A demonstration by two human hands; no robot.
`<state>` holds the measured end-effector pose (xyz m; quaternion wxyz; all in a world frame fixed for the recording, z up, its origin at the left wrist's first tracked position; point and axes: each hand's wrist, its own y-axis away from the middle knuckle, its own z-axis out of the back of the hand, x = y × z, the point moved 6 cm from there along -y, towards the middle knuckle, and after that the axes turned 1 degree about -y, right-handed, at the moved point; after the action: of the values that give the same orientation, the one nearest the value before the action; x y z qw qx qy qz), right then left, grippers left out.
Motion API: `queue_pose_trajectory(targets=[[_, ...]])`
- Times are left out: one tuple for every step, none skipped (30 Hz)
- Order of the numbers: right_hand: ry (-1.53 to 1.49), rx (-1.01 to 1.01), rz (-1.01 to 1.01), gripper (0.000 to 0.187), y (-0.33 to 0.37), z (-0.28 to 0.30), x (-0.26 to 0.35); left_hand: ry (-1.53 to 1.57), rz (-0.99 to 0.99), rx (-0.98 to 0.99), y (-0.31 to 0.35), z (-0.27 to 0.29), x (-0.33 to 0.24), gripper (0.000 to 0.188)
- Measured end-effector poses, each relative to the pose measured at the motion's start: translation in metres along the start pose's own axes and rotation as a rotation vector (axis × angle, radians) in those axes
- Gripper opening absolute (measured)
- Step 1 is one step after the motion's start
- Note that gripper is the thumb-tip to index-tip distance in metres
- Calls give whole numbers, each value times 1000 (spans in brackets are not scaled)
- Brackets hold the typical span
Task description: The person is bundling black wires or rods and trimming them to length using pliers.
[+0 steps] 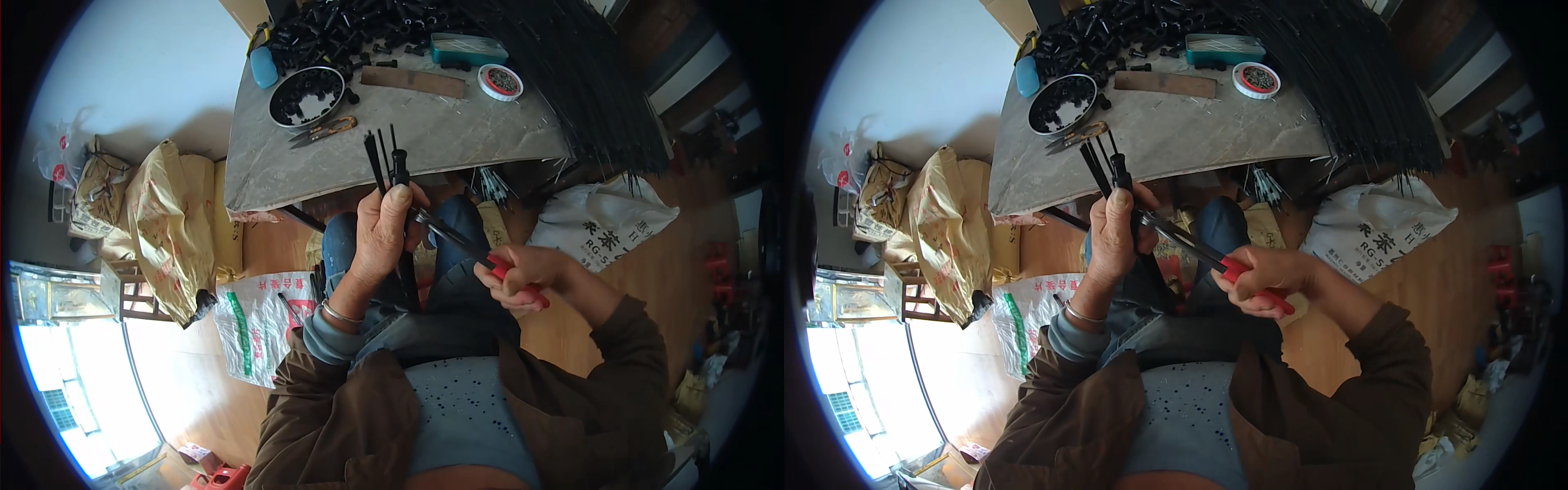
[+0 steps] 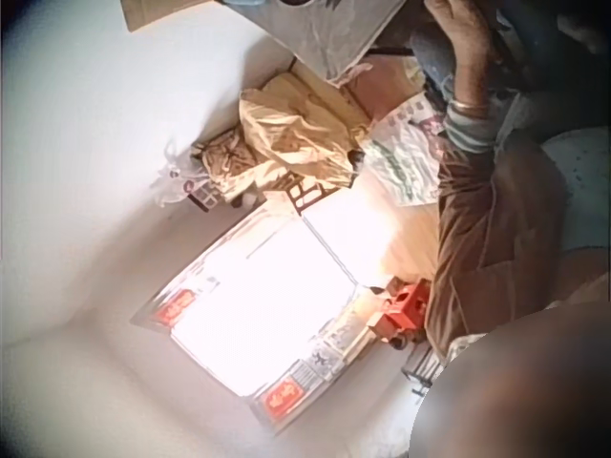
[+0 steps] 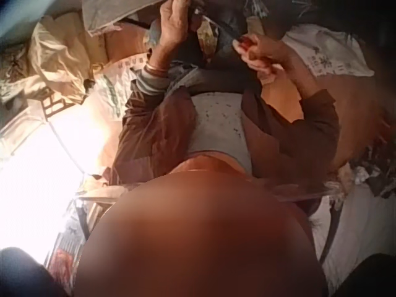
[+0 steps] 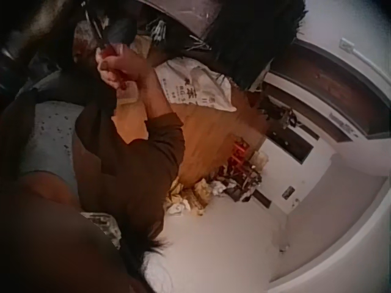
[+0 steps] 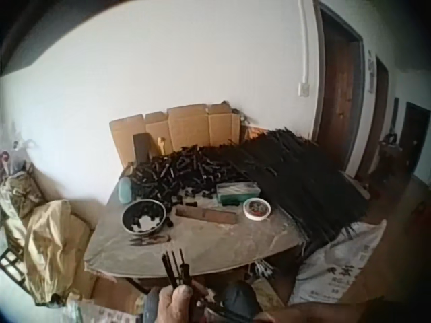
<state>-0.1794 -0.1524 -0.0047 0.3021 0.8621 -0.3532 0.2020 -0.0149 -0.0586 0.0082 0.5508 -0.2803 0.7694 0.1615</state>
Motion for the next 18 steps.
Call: queue_pose_trajectory(targets=[[314, -179, -133, 25, 5, 9, 6, 3, -8, -12, 0, 2, 1, 47], [323, -174, -143, 25, 6, 2, 13, -25, -7, -17, 0, 5, 4, 47], [723, -386, 11, 23, 9, 3, 33, -52, -5, -23, 0, 7, 5, 47], [1119, -594, 178, 27, 13, -1, 51, -47, -11, -31, 0, 8, 4, 47], [1080, -701, 353, 35, 16, -3, 54, -56, 4, -44, -1, 10, 3, 48], [1087, -696, 348, 35, 15, -5, 49, -65, 21, -56, -2, 12, 3, 48], [1321, -752, 381, 35, 15, -13, 48, -60, 20, -59, -3, 14, 3, 48], [1555, -804, 414, 36, 15, -20, 47, -57, 22, -22, -5, 14, 2, 49], [1291, -710, 367, 31, 8, -13, 35, -55, 24, 15, -5, 13, 3, 50], [1293, -711, 365, 31, 7, -16, 36, -53, 23, 16, -4, 13, 1, 50], [758, -549, 180, 31, 2, -14, 23, -92, 1, 26, -3, 12, -2, 51], [227, -370, 1, 31, -3, -21, 6, -132, -21, 36, -2, 12, -5, 52], [230, -376, 1, 31, -1, -16, 6, -127, -25, 38, -2, 12, -6, 52], [174, -246, 1, 35, -2, -11, 3, -103, -31, 86, -3, 8, -5, 54], [119, -116, 3, 40, -2, -13, 2, -79, -39, 135, -4, 5, -5, 57], [124, -114, 1, 40, -4, -17, 4, -79, -43, 131, -6, 7, -4, 57], [240, -218, 38, 44, -6, -20, 10, -51, -18, 153, -7, 8, -2, 59], [357, -322, 76, 47, -7, -21, 16, -23, 6, 175, -8, 9, -1, 61]])
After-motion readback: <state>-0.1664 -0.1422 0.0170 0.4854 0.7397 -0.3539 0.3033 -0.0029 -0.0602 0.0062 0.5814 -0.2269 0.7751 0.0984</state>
